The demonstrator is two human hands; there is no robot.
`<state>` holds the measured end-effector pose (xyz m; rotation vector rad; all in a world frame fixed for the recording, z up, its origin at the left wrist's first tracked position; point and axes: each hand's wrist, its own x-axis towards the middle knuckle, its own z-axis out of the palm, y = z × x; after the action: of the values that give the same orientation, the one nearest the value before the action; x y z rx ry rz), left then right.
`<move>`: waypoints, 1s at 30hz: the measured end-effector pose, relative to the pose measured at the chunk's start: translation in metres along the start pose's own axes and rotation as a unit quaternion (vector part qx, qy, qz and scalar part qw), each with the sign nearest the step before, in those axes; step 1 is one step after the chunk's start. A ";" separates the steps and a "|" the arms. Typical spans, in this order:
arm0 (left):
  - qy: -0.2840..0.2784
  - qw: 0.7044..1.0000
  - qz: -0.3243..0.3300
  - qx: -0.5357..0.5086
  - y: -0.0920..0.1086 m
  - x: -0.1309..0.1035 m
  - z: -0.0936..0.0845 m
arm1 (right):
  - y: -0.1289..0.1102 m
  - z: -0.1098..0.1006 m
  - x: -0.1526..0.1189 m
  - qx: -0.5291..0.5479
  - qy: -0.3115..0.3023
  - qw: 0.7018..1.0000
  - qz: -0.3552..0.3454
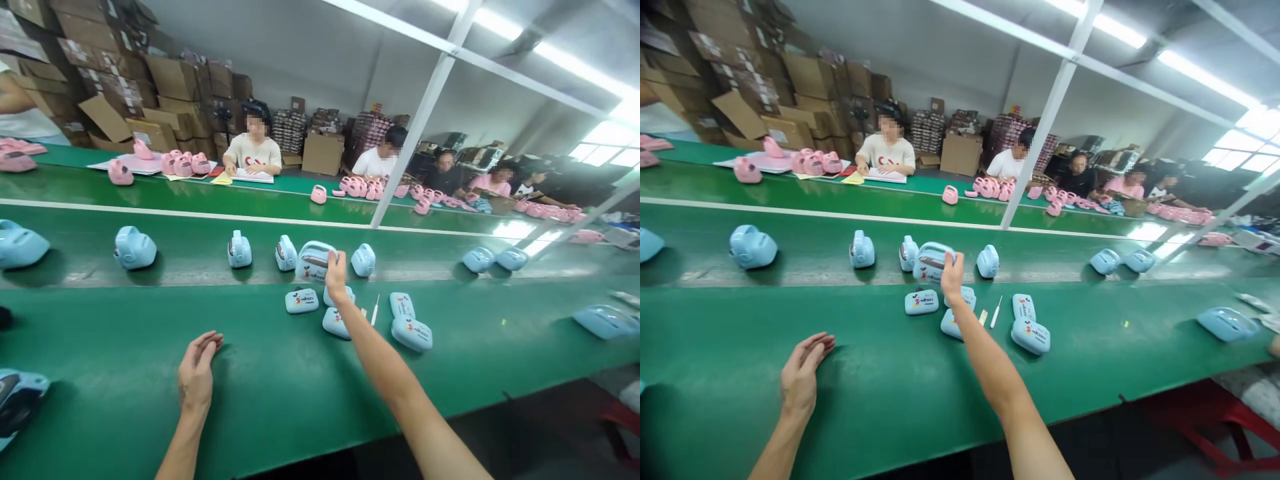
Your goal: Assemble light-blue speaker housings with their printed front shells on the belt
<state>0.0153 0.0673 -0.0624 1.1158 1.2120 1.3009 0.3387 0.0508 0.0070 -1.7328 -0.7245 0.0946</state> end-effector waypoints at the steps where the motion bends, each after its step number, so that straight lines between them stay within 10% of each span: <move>1: -0.004 0.999 0.018 0.043 -0.005 0.000 -0.002 | 0.006 -0.003 0.022 -0.011 0.015 1.000 0.011; 5: -0.075 0.967 0.095 0.223 -0.011 -0.005 -0.003 | 0.034 -0.001 0.076 -0.059 0.035 0.997 0.035; 13: -0.093 0.935 0.139 0.312 -0.003 -0.007 -0.005 | 0.076 -0.007 0.094 -0.143 -0.065 0.988 0.011; 23: -0.083 0.935 0.152 0.310 -0.008 -0.008 -0.002 | 0.061 -0.105 0.115 -0.277 -0.040 0.960 0.025; 30: -0.106 0.959 0.130 0.229 0.000 -0.015 -0.001 | 0.016 -0.115 0.095 -0.266 -0.131 0.955 0.006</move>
<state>0.0154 0.0519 -0.0627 1.7527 1.2667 1.0770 0.4710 -0.0007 0.0564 -2.2657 -0.9990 0.1494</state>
